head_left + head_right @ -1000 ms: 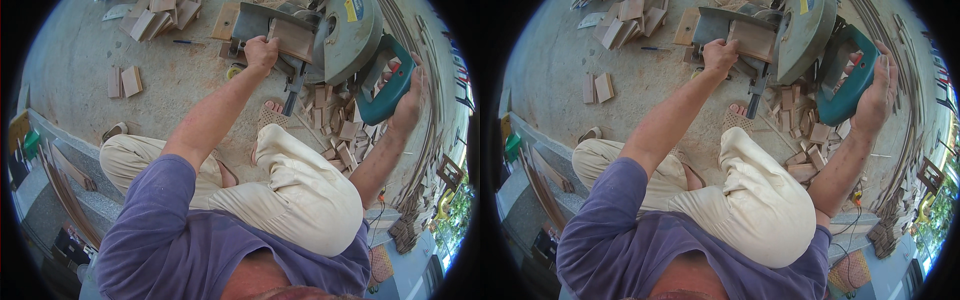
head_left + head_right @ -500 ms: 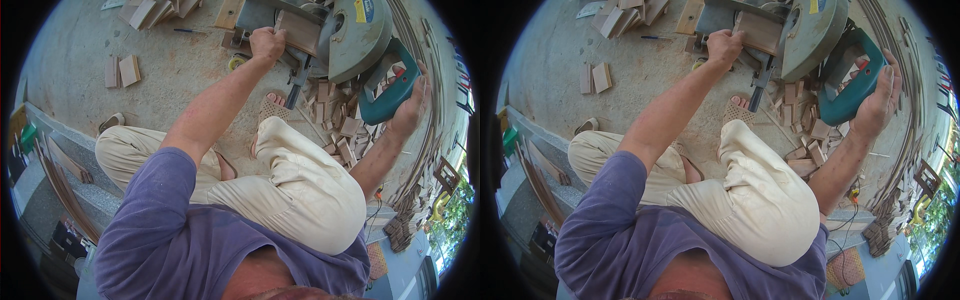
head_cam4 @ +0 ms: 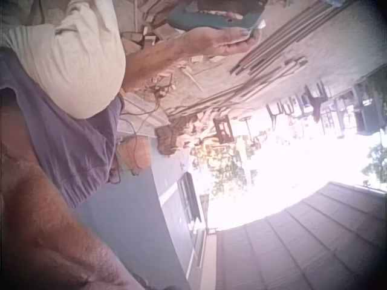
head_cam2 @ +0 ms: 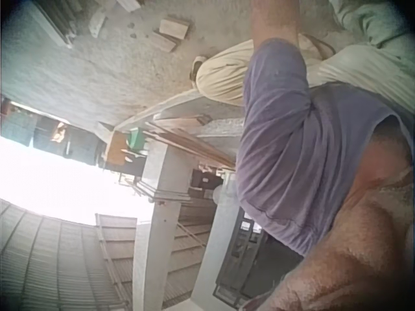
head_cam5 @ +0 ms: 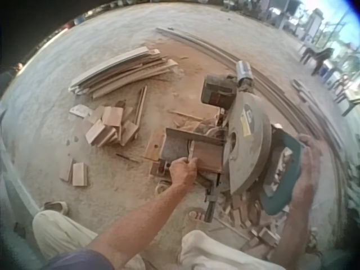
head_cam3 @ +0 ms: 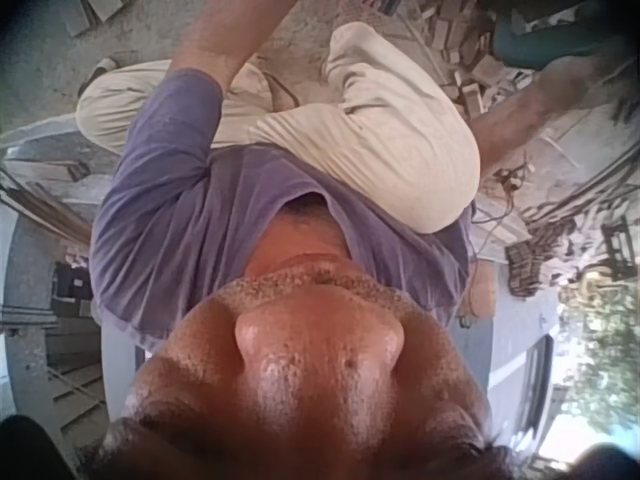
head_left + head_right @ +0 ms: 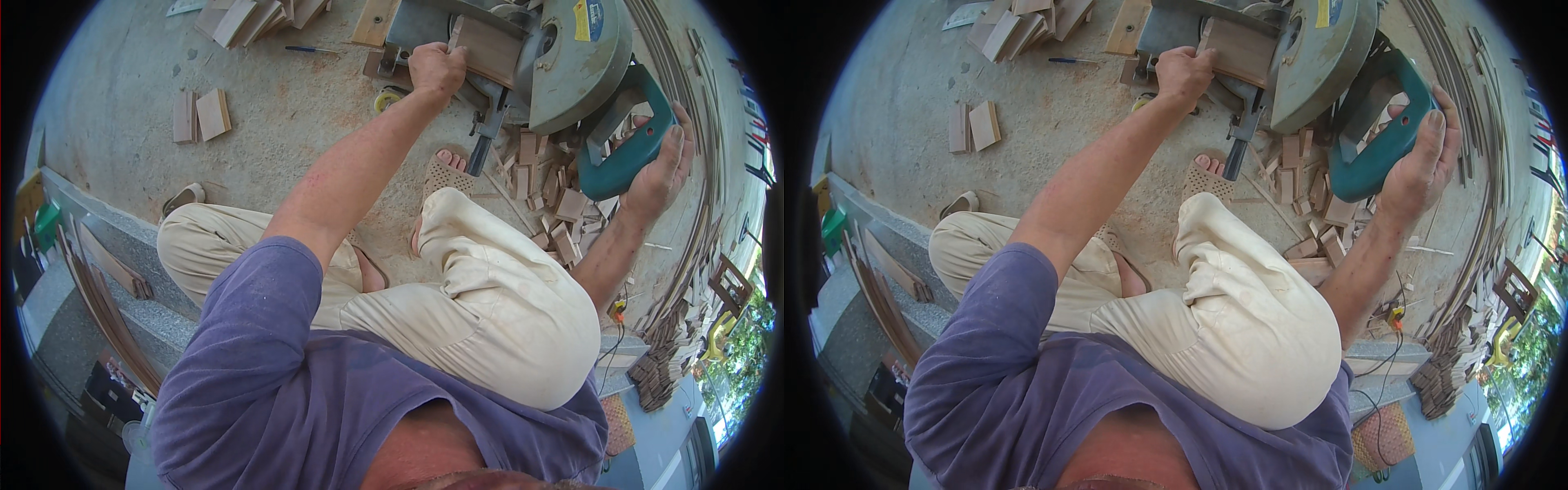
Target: Cutting and organizing small wooden blocks using a miter saw.
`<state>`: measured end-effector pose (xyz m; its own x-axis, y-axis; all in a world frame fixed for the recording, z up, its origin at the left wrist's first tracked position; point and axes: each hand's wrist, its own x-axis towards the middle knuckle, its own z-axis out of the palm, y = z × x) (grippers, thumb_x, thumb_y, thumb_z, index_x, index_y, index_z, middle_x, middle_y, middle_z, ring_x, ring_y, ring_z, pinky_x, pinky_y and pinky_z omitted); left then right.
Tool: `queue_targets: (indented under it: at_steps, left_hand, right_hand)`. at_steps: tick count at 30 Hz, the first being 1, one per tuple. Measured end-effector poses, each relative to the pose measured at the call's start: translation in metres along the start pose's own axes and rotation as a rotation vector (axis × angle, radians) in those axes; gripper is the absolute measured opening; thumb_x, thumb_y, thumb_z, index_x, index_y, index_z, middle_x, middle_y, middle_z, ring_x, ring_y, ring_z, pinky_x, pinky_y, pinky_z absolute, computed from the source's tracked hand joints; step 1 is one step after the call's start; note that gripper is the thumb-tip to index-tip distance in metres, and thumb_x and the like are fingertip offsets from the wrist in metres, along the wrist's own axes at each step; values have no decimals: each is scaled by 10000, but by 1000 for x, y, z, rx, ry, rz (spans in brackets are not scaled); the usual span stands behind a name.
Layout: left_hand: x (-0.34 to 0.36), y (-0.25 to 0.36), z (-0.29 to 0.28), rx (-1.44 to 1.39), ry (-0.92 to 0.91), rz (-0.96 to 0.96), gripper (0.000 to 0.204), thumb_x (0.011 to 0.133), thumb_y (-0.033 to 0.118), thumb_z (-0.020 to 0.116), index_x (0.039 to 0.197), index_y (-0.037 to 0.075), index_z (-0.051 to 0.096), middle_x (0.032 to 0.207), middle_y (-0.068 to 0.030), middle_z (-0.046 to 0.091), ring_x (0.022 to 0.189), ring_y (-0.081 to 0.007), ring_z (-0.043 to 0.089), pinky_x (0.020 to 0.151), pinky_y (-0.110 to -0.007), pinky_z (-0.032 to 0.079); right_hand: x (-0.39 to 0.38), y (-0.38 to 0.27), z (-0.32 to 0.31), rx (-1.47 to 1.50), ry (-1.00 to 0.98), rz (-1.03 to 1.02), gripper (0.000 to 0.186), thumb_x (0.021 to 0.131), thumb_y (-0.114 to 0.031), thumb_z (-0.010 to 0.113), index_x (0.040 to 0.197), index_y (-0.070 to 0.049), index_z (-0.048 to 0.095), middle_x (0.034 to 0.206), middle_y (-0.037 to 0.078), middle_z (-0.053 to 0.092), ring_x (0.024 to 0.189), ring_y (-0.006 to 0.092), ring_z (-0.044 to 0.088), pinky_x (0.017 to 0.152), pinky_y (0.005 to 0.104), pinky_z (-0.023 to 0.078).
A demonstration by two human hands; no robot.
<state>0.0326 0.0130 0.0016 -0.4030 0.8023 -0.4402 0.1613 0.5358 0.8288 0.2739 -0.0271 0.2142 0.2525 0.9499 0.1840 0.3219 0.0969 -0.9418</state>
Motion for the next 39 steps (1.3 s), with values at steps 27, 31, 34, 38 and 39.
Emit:
queue_targets:
  at_steps: [27, 31, 34, 38, 39]
  left_hand:
    - [-7, -5, -56, -463, -357, -293, 163, 812, 68, 778, 834, 88, 617, 851, -66, 683, 668, -148, 641, 540, -290, 472]
    - [-25, -2, -102, -402, -438, -132, 160, 834, 97, 790, 842, 92, 630, 837, -51, 681, 655, -132, 598, 590, -281, 468]
    - [-60, -1, -140, -321, -390, -42, 141, 853, 119, 783, 887, 70, 656, 839, -23, 676, 671, -125, 595, 598, -284, 473]
    - [-124, -4, -173, 35, -340, 166, 143, 858, 133, 773, 926, 39, 689, 811, -34, 671, 685, -142, 600, 621, -287, 480]
    - [-135, -4, -176, 163, -318, 354, 170, 853, 147, 779, 935, 24, 696, 804, -54, 667, 691, -157, 604, 632, -297, 484]
  right_hand:
    - [150, -25, -30, 241, -207, 183, 499, 1053, -319, 560, 1403, 36, 559, 1252, 186, 667, 973, 146, 638, 908, 284, 497]
    - [129, -16, -25, 446, 264, 29, 407, 1064, -291, 552, 1210, 71, 668, 1100, 176, 714, 910, 163, 648, 841, 292, 507]
    - [7, 14, -24, 332, 225, -232, 286, 1068, -217, 543, 959, 32, 633, 797, 120, 659, 705, 163, 602, 646, 309, 483]
    - [-132, 70, 40, 658, -529, 851, 499, 1066, -376, 564, 1411, -19, 517, 1201, 129, 663, 1011, 225, 670, 762, 326, 585]
    - [-153, 80, 61, 739, -548, 947, 528, 1066, -412, 551, 1429, -33, 497, 1257, 129, 642, 1039, 238, 664, 791, 347, 594]
